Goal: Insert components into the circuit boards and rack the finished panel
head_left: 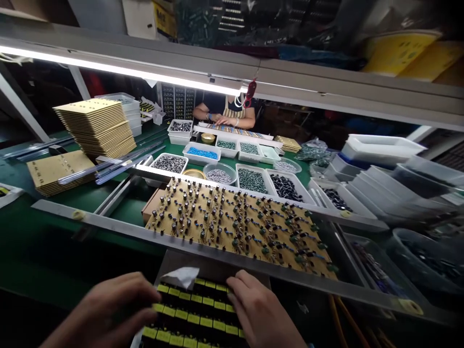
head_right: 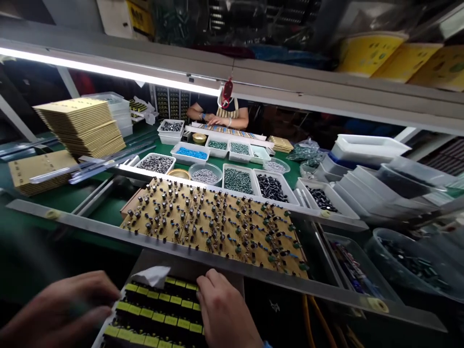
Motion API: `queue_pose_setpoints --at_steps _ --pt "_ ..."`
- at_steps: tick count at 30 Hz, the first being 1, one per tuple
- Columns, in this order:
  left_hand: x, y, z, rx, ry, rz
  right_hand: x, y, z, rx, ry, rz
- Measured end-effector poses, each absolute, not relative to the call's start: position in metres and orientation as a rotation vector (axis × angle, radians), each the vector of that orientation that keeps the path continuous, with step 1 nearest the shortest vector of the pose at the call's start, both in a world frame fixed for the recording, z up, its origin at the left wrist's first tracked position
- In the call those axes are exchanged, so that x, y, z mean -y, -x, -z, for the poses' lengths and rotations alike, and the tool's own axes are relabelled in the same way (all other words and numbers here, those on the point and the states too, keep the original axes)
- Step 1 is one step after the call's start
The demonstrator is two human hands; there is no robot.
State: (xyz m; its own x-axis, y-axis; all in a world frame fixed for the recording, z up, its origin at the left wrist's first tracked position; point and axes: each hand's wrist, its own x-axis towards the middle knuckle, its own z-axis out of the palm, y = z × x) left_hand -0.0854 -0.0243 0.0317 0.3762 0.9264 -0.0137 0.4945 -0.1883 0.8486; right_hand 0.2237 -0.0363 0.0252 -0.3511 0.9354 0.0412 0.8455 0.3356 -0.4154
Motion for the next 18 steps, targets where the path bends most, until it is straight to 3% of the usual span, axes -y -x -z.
queue_pose_setpoints --at_steps 5,12,18 --pt "0.001 0.028 -0.015 -0.968 -2.351 -0.571 0.040 -0.234 -0.025 2.079 1.532 -0.734" --pt "-0.016 0.015 -0.022 -1.184 -2.361 -0.194 0.039 -0.242 -0.056 0.829 1.397 -1.445" --pt "-0.022 0.001 -0.025 -0.992 -2.616 -0.169 0.022 -0.234 -0.071 0.633 1.334 -1.673"
